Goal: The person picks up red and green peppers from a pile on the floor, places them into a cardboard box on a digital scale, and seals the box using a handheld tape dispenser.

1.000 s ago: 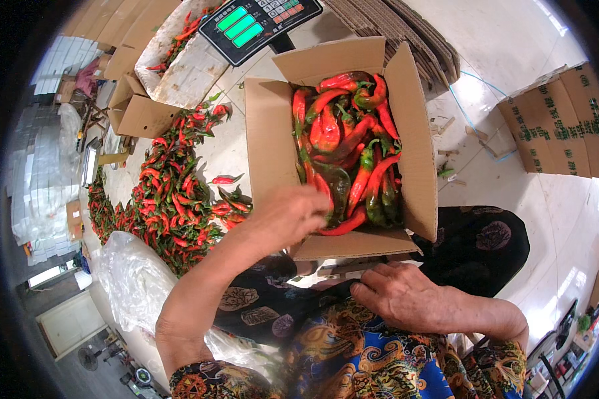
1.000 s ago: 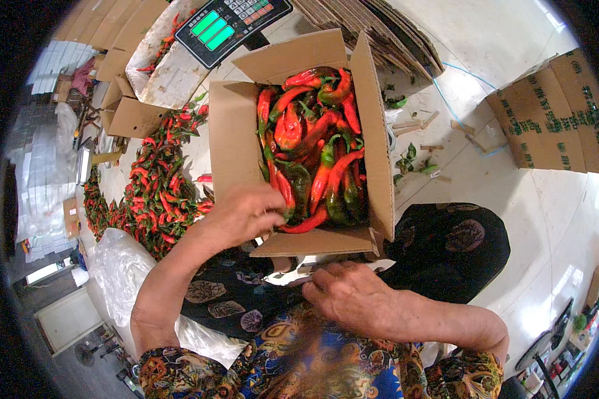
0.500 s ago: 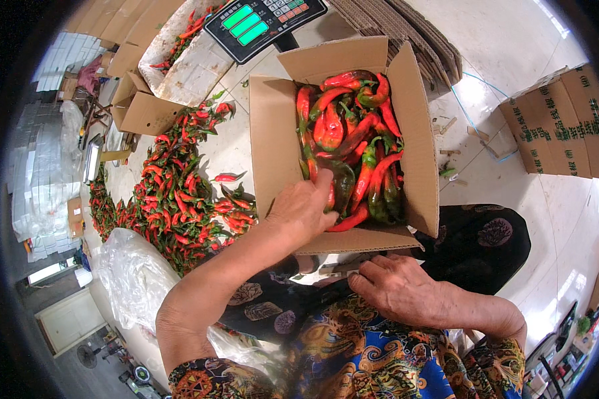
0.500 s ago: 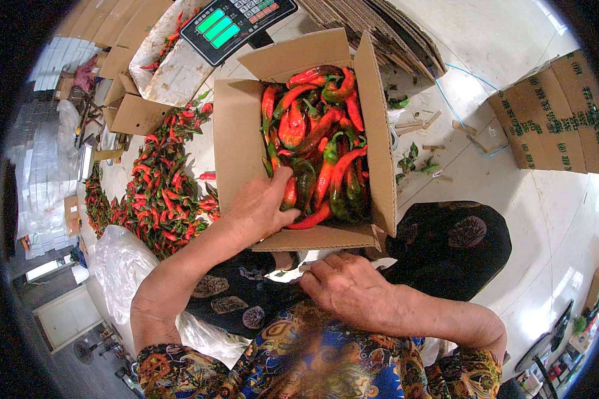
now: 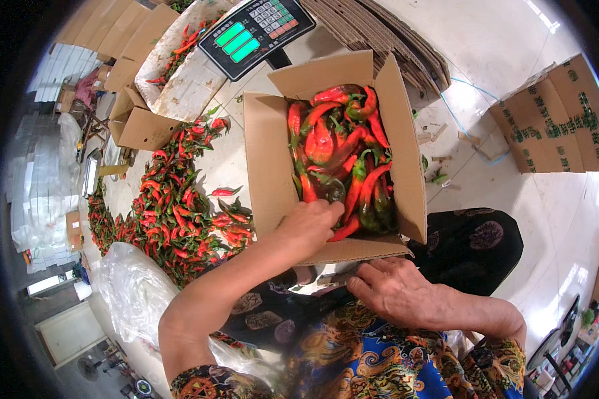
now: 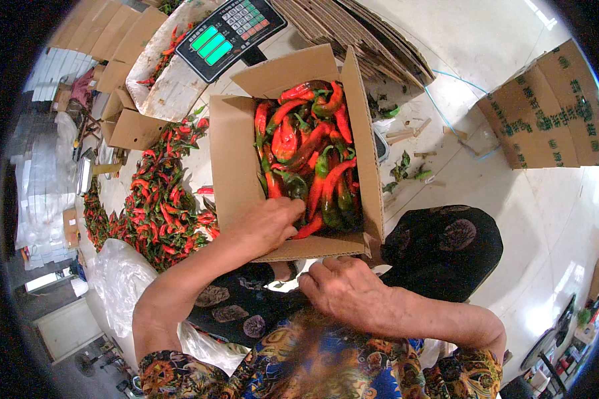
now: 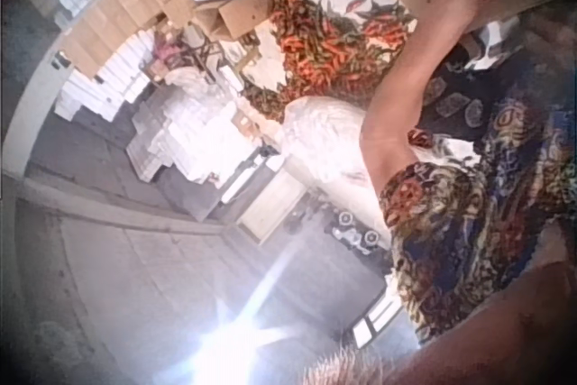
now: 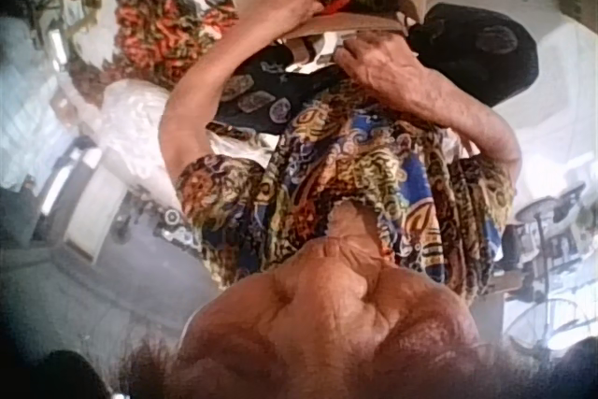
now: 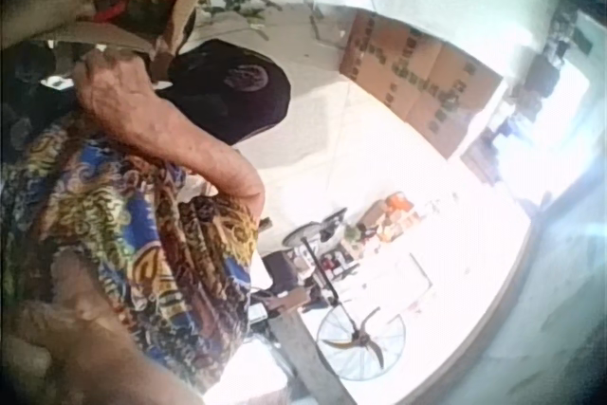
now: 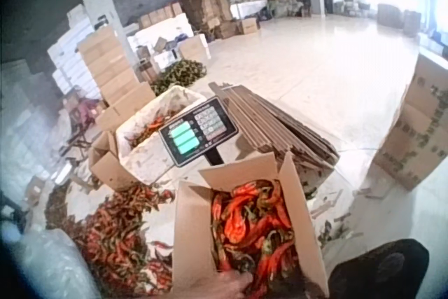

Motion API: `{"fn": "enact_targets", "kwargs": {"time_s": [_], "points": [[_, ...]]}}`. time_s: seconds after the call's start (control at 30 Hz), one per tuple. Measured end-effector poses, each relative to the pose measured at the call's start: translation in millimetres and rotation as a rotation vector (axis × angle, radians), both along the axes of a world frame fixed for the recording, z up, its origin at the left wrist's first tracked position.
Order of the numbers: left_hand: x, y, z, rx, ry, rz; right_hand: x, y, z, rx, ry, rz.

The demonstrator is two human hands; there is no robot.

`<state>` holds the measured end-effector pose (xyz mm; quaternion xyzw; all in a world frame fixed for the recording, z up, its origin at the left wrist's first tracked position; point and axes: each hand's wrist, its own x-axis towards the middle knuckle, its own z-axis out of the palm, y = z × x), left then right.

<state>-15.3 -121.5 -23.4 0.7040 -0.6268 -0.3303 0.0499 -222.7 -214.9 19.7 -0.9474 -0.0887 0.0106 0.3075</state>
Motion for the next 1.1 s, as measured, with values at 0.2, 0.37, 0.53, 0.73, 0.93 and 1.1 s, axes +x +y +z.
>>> {"fn": "enact_targets", "kwargs": {"time_s": [0.2, 0.37, 0.53, 0.73, 0.93, 1.1], "points": [[0.1, -8.3, 5.9, 0.104, 0.07, 0.015, 1.3, 0.8, -3.9, -0.05, -0.114, -0.103], [40.3, -64.0, 46.6, -0.546, -0.169, 0.274, 5.1, -2.1, -4.4, -0.072, 0.019, -0.196], [106.2, -106.9, 32.2, -0.662, -0.604, 0.178, 37.7, -9.1, -10.9, -0.083, -0.044, -0.3], [92.6, -112.1, 29.4, -0.195, -0.368, 0.054, 61.8, -24.5, -47.1, -0.204, 0.038, -0.378], [79.5, -69.4, 0.3, -0.189, -0.369, -0.085, 73.1, -17.6, -40.4, -0.261, 0.121, -0.401], [72.4, -59.6, -1.1, -0.097, -0.355, -0.153, 79.9, -22.6, -26.1, -0.206, 0.303, -0.38]]}}
